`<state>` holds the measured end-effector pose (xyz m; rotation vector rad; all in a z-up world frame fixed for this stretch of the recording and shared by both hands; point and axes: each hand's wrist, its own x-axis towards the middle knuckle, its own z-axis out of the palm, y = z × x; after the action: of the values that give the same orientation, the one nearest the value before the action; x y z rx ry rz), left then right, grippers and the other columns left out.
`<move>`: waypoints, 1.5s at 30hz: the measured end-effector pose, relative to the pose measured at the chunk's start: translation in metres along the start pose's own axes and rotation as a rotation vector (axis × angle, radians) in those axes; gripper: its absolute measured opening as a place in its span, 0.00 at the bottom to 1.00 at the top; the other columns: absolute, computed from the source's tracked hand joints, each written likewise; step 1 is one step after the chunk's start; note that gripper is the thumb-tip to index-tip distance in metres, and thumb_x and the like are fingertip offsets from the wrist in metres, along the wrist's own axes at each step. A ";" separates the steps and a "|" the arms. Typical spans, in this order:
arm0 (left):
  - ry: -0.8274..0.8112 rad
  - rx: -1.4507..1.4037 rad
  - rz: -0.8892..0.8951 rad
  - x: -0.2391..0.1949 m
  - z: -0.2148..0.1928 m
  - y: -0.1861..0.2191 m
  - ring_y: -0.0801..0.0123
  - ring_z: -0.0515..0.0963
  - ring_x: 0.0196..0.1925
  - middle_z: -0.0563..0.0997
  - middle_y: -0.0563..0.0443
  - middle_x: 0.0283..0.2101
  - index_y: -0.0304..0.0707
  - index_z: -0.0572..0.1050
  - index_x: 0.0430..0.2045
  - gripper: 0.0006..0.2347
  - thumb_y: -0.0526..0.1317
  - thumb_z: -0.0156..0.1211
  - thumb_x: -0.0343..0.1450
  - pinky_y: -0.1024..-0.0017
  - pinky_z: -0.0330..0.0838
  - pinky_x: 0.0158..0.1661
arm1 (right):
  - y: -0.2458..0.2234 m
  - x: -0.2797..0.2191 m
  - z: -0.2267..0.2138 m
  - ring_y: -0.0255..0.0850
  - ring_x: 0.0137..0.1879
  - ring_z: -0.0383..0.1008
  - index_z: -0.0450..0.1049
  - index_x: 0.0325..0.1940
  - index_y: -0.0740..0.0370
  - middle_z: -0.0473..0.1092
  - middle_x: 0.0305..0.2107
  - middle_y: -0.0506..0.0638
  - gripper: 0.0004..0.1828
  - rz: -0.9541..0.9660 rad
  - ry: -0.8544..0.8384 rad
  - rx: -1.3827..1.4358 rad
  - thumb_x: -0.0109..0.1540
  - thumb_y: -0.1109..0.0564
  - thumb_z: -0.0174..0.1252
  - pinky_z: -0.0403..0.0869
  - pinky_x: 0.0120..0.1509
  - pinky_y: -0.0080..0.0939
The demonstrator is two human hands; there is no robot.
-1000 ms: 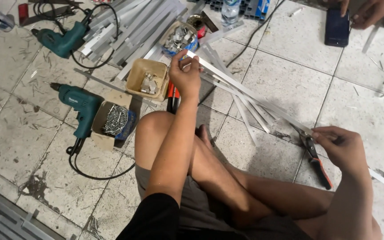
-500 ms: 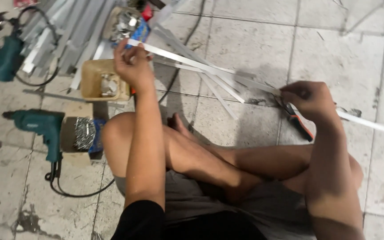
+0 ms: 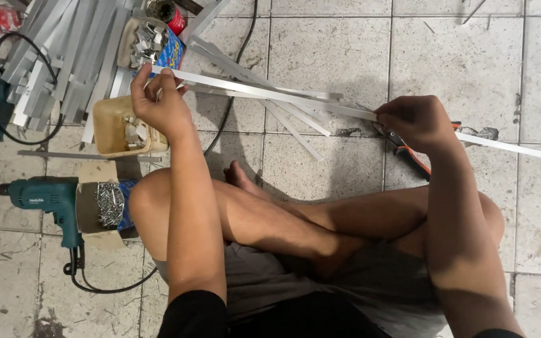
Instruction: The person handles several white metal strips by hand while sitting on the floor, lining them up and using snips to cut off pieces.
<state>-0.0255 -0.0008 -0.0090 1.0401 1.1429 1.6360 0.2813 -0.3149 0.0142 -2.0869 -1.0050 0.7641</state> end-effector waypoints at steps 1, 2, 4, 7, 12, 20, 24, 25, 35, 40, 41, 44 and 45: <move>-0.002 0.010 0.007 0.000 0.000 0.000 0.65 0.84 0.25 0.81 0.48 0.25 0.37 0.79 0.42 0.09 0.28 0.65 0.69 0.68 0.85 0.23 | 0.001 0.001 0.000 0.28 0.38 0.73 0.82 0.44 0.59 0.79 0.33 0.46 0.08 0.004 0.005 -0.017 0.62 0.61 0.63 0.69 0.42 0.31; -0.003 0.009 0.009 0.003 0.000 -0.008 0.65 0.84 0.25 0.81 0.48 0.25 0.37 0.79 0.42 0.09 0.28 0.65 0.69 0.68 0.85 0.23 | 0.006 0.001 0.002 0.28 0.38 0.73 0.82 0.44 0.59 0.79 0.33 0.46 0.08 0.003 0.007 -0.015 0.62 0.61 0.63 0.69 0.42 0.31; 0.036 0.032 0.069 0.010 0.000 -0.023 0.57 0.89 0.23 0.82 0.41 0.29 0.40 0.79 0.41 0.08 0.32 0.63 0.70 0.72 0.85 0.18 | 0.016 0.002 0.005 0.43 0.38 0.77 0.82 0.48 0.54 0.77 0.28 0.52 0.09 -0.022 0.020 -0.031 0.64 0.54 0.64 0.70 0.46 0.40; 0.031 0.056 0.057 0.006 0.002 -0.014 0.58 0.89 0.22 0.82 0.40 0.30 0.40 0.79 0.42 0.07 0.35 0.61 0.71 0.73 0.84 0.17 | 0.008 0.000 0.002 0.43 0.39 0.78 0.82 0.48 0.55 0.78 0.29 0.53 0.10 -0.026 0.022 -0.024 0.63 0.56 0.65 0.70 0.46 0.39; 0.038 0.045 0.023 0.005 0.000 -0.009 0.57 0.89 0.25 0.80 0.42 0.31 0.39 0.78 0.43 0.09 0.32 0.63 0.70 0.74 0.85 0.20 | 0.017 0.006 0.005 0.45 0.39 0.79 0.82 0.48 0.53 0.78 0.28 0.53 0.10 -0.025 0.022 -0.015 0.62 0.55 0.64 0.70 0.47 0.41; 0.066 -0.080 -0.109 0.025 -0.011 -0.036 0.54 0.88 0.26 0.79 0.39 0.31 0.35 0.78 0.43 0.12 0.26 0.65 0.68 0.70 0.89 0.26 | 0.017 0.005 0.005 0.44 0.39 0.79 0.82 0.48 0.55 0.78 0.29 0.55 0.11 -0.037 -0.012 0.025 0.61 0.57 0.63 0.71 0.48 0.42; 0.078 -0.085 -0.107 0.022 -0.009 -0.028 0.58 0.87 0.26 0.79 0.40 0.31 0.33 0.78 0.44 0.11 0.26 0.65 0.68 0.74 0.88 0.25 | 0.017 0.005 0.005 0.44 0.37 0.79 0.82 0.48 0.57 0.78 0.29 0.56 0.11 -0.059 -0.027 0.060 0.61 0.59 0.63 0.71 0.48 0.40; 0.080 -0.082 -0.103 0.021 -0.008 -0.025 0.58 0.87 0.26 0.79 0.39 0.31 0.33 0.78 0.43 0.11 0.26 0.65 0.68 0.74 0.87 0.25 | 0.019 0.006 0.006 0.43 0.37 0.79 0.82 0.48 0.57 0.78 0.29 0.55 0.12 -0.062 -0.029 0.063 0.61 0.59 0.63 0.71 0.48 0.40; 0.075 -0.023 -0.043 0.013 -0.005 -0.009 0.61 0.87 0.26 0.78 0.40 0.31 0.32 0.78 0.43 0.12 0.27 0.67 0.67 0.76 0.86 0.23 | 0.013 0.003 0.005 0.46 0.37 0.80 0.82 0.48 0.61 0.78 0.30 0.59 0.11 -0.084 -0.018 0.112 0.61 0.61 0.63 0.72 0.46 0.42; 0.096 -0.073 -0.082 0.014 -0.005 -0.007 0.64 0.84 0.24 0.78 0.40 0.29 0.29 0.77 0.42 0.11 0.25 0.65 0.67 0.78 0.84 0.22 | 0.012 0.004 0.007 0.49 0.36 0.80 0.82 0.47 0.63 0.78 0.30 0.62 0.11 -0.092 -0.020 0.111 0.61 0.62 0.64 0.72 0.46 0.45; 0.094 -0.075 -0.082 0.014 -0.005 -0.008 0.64 0.84 0.24 0.78 0.40 0.29 0.29 0.77 0.42 0.11 0.25 0.65 0.67 0.78 0.84 0.22 | 0.010 0.003 0.007 0.49 0.36 0.80 0.82 0.47 0.63 0.78 0.30 0.62 0.11 -0.093 -0.017 0.111 0.61 0.62 0.64 0.72 0.46 0.45; 0.106 -0.083 -0.091 0.014 -0.005 -0.007 0.63 0.85 0.24 0.77 0.40 0.29 0.30 0.78 0.41 0.10 0.25 0.64 0.67 0.78 0.85 0.22 | 0.008 0.003 0.007 0.48 0.36 0.80 0.82 0.47 0.64 0.78 0.30 0.62 0.11 -0.087 -0.021 0.119 0.61 0.62 0.64 0.73 0.45 0.45; 0.108 -0.088 -0.106 0.013 -0.004 -0.005 0.63 0.85 0.24 0.77 0.40 0.29 0.30 0.78 0.42 0.10 0.25 0.64 0.68 0.77 0.85 0.23 | 0.010 0.003 0.007 0.48 0.36 0.80 0.82 0.47 0.63 0.78 0.29 0.61 0.11 -0.087 -0.030 0.112 0.60 0.62 0.64 0.73 0.46 0.44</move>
<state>-0.0323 0.0120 -0.0132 0.8303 1.1649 1.6591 0.2825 -0.3147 0.0018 -1.9289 -1.0390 0.7915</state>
